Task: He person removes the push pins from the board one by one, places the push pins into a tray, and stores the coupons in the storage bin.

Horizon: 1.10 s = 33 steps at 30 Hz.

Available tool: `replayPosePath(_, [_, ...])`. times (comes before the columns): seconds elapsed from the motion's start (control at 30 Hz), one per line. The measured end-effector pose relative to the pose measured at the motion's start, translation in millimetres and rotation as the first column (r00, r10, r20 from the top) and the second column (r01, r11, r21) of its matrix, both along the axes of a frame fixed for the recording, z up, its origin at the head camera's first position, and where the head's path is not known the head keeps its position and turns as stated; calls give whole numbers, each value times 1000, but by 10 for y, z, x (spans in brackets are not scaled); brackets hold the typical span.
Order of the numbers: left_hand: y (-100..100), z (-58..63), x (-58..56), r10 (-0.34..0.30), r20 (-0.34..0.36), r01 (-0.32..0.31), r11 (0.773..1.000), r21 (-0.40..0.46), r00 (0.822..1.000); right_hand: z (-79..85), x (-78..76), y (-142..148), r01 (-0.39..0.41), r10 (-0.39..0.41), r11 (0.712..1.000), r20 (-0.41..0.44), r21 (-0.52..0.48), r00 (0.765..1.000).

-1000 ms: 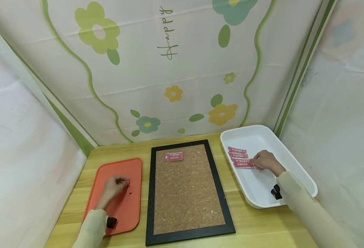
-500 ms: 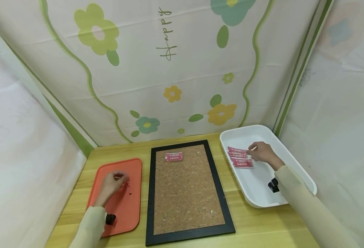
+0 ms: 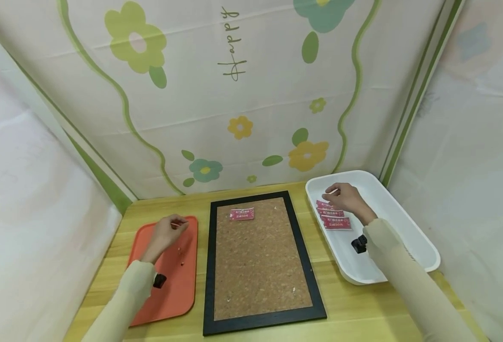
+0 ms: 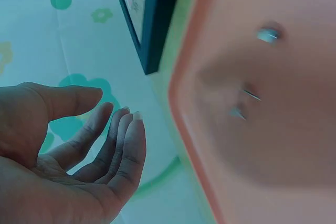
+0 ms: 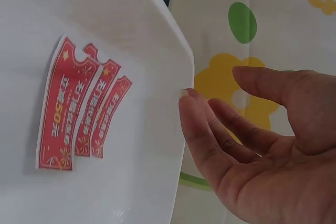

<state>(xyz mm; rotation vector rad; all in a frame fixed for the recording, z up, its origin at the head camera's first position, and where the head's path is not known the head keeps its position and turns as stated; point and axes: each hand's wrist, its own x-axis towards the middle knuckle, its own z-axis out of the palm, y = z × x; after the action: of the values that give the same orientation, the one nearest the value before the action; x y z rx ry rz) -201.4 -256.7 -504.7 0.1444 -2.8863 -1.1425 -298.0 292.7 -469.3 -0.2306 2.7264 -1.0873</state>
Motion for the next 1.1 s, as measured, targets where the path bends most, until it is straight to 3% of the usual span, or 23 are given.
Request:
replayPosePath(0.13, [164,35,-101,-2,-3,2,1000,21,1000,-10,-28,-186,-13,13,999,-6,-42,1000])
replayPosePath(0.3, [316,2,-174,-50,-9,50,995,89,999,-71,-61,-411,-7,8,991,14,-130,1000])
replayPosePath(0.53, [501,-56,-237,-66,-94,75,993,88,993,-204,-109,-675,-63,80,976,77,-207,994])
replayPosePath(0.83, [650,-125,-353,-84,-78,96,982,165,993,-274,-121,-1055,-102,132,965,113,-241,985])
replayPosePath(1.1, [796,-243,-477,-112,-62,122,973,195,992,-457,-104,-1314,-103,128,970,100,-222,987])
